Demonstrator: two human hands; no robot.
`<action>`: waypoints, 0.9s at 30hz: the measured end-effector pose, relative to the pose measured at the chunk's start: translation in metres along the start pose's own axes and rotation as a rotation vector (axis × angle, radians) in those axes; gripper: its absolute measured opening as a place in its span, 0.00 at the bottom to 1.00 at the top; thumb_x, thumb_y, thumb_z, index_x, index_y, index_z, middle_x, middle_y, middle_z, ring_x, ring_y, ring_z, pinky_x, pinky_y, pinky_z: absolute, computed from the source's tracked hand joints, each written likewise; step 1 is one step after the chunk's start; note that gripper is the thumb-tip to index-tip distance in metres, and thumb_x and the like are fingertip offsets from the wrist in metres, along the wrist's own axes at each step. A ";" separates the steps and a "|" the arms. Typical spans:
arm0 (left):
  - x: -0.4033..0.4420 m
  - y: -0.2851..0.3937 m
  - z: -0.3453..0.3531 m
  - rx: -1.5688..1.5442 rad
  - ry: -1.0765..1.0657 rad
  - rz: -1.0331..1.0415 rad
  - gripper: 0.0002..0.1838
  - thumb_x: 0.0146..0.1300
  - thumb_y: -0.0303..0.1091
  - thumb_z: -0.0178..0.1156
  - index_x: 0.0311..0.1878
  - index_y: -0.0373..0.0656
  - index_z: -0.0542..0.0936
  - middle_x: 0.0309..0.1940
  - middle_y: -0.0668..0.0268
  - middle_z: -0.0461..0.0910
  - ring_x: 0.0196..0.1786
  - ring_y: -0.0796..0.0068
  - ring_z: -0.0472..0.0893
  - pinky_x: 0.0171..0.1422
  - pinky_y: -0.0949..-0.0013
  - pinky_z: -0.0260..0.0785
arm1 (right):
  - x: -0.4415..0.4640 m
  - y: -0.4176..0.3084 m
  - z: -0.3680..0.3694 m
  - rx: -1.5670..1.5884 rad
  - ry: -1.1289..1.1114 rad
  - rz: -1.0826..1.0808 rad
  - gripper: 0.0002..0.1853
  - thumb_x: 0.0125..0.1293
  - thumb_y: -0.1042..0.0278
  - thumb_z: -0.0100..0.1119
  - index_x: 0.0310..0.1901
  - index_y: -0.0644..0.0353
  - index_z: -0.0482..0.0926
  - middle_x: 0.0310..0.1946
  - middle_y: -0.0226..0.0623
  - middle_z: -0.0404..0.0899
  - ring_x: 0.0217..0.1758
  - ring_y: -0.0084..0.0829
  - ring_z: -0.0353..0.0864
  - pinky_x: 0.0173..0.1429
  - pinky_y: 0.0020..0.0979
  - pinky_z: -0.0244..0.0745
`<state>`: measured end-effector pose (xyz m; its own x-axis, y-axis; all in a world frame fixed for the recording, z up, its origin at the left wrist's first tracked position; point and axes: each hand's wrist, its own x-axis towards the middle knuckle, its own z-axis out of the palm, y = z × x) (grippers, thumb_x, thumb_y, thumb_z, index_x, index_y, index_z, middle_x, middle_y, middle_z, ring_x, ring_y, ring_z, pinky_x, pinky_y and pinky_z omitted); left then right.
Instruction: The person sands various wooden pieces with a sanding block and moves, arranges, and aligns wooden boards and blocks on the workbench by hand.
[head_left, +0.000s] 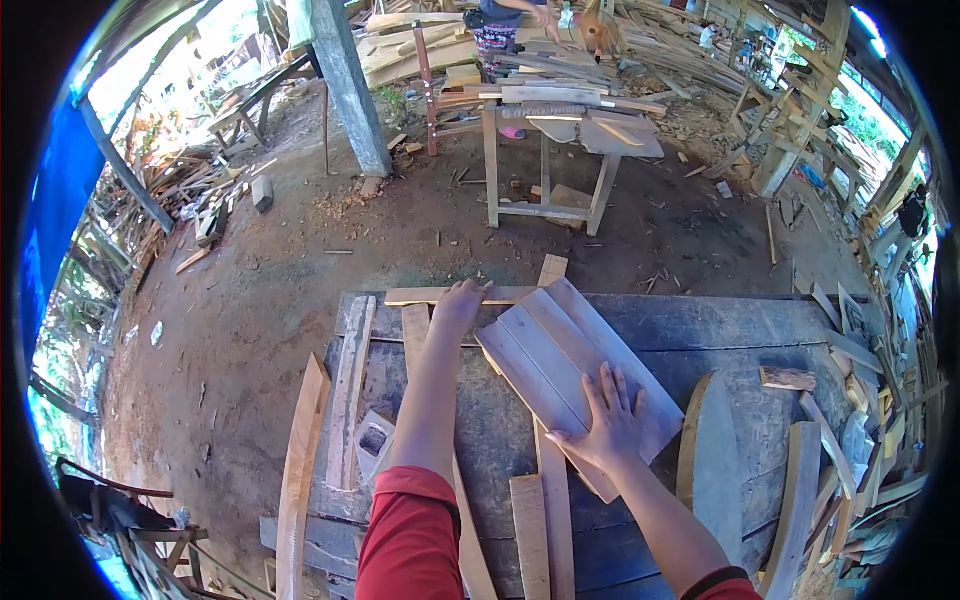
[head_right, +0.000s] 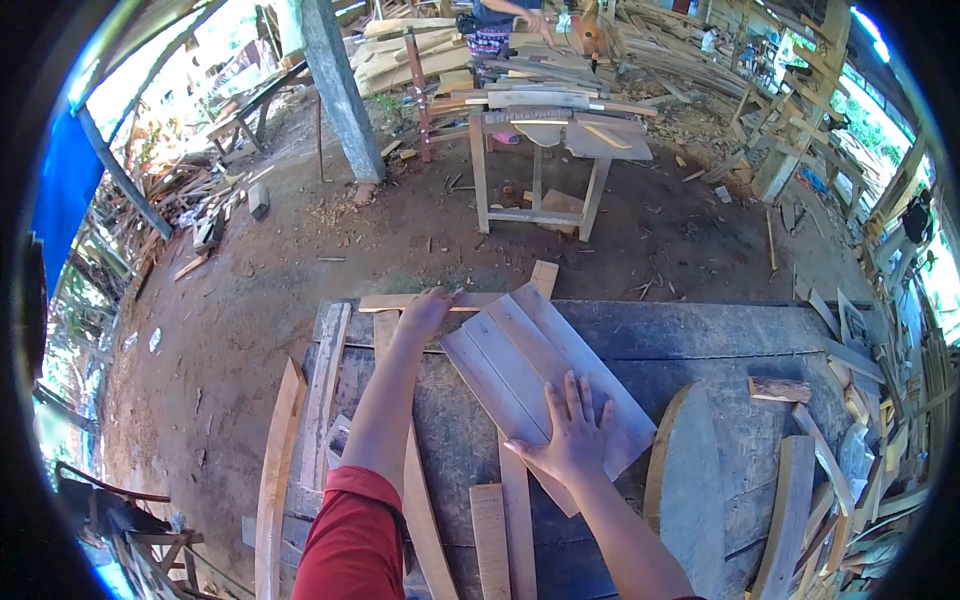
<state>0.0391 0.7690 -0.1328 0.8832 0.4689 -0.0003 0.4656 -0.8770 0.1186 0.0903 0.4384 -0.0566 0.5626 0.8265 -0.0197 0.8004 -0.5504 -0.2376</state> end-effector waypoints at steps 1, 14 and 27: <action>0.001 -0.002 0.003 0.004 0.001 0.001 0.27 0.59 0.30 0.48 0.63 0.61 0.64 0.48 0.64 0.71 0.55 0.63 0.70 0.58 0.61 0.64 | 0.000 0.000 -0.001 0.006 -0.017 0.007 0.55 0.38 0.28 0.60 0.65 0.56 0.57 0.69 0.44 0.43 0.74 0.39 0.35 0.71 0.52 0.26; -0.016 0.002 0.015 0.044 0.148 -0.006 0.24 0.55 0.29 0.53 0.58 0.54 0.70 0.40 0.62 0.73 0.49 0.60 0.74 0.53 0.64 0.69 | -0.005 0.003 0.003 -0.029 -0.050 -0.019 0.54 0.40 0.26 0.56 0.66 0.52 0.55 0.70 0.40 0.42 0.74 0.37 0.35 0.71 0.53 0.24; -0.050 0.005 0.015 -0.036 0.171 -0.085 0.29 0.51 0.23 0.52 0.60 0.50 0.68 0.47 0.62 0.72 0.54 0.61 0.70 0.59 0.63 0.65 | -0.008 -0.001 -0.002 -0.056 -0.068 0.001 0.52 0.41 0.30 0.59 0.66 0.52 0.55 0.70 0.38 0.43 0.74 0.35 0.36 0.71 0.53 0.29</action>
<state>-0.0016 0.7393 -0.1470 0.8170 0.5550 0.1566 0.5332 -0.8305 0.1613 0.0853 0.4325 -0.0546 0.5497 0.8309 -0.0862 0.8111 -0.5555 -0.1831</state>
